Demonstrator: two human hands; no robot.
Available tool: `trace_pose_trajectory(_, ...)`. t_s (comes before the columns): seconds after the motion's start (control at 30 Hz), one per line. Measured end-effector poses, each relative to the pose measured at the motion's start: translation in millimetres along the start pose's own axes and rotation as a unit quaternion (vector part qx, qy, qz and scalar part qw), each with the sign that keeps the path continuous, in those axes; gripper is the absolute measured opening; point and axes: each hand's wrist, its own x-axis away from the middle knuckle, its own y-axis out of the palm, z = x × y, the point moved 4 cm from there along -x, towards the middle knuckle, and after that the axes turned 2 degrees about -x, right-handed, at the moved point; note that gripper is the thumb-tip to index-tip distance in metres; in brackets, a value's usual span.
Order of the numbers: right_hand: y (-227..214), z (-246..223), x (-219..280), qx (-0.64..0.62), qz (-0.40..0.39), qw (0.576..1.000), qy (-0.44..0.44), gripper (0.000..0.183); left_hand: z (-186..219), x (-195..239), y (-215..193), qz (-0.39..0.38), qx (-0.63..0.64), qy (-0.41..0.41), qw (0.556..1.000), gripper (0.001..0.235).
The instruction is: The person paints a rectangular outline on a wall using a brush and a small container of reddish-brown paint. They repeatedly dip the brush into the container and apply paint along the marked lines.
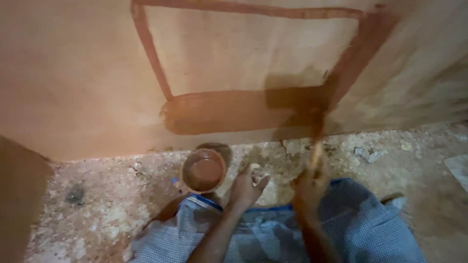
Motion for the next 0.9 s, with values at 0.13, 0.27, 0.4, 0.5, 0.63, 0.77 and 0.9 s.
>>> trace_pose_trajectory(0.13, 6.2, 29.2, -6.0, 0.119, -0.053, 0.988, -0.088, 0.043, -12.3, -7.3, 0.5, 0.009, -0.029, -0.056, 0.998, 0.046)
trace_pose_trajectory(0.27, 59.1, 43.4, 42.1, 0.089, -0.293, 0.926, -0.22, 0.035, -48.5, -7.9, 5.1, 0.071, 0.006, 0.071, 0.995, 0.037)
trace_pose_trajectory(0.4, 72.4, 8.5, 68.0, 0.034, -0.331, 0.89, -0.312, 0.042, -65.1, -6.8, 17.1, 0.032, -0.067, 0.119, 0.99, 0.026)
trace_pose_trajectory(0.5, 51.4, 10.2, 23.3, 0.173, -0.219, 0.954, 0.112, 0.035, -55.8, -1.4, 14.1, 0.022, -0.054, 0.004, 0.998, 0.028)
trace_pose_trajectory(0.63, 11.4, -22.2, -10.6, 0.013, -0.048, 0.999, 0.014, 0.05, -14.0, -2.6, -0.8, 0.069, -0.013, -0.031, 0.997, 0.033)
trace_pose_trajectory(0.77, 10.5, 6.2, -3.6, 0.036, -0.032, 0.991, 0.122, 0.064, -4.0, -1.8, -5.4, 0.075, -0.026, -0.044, 0.996, 0.032)
trace_pose_trajectory(0.9, 45.8, 27.0, 21.3, 0.104, -0.245, 0.964, -0.005, 0.06, -23.8, 0.8, -0.8, 0.042, -0.054, -0.062, 0.996, 0.041)
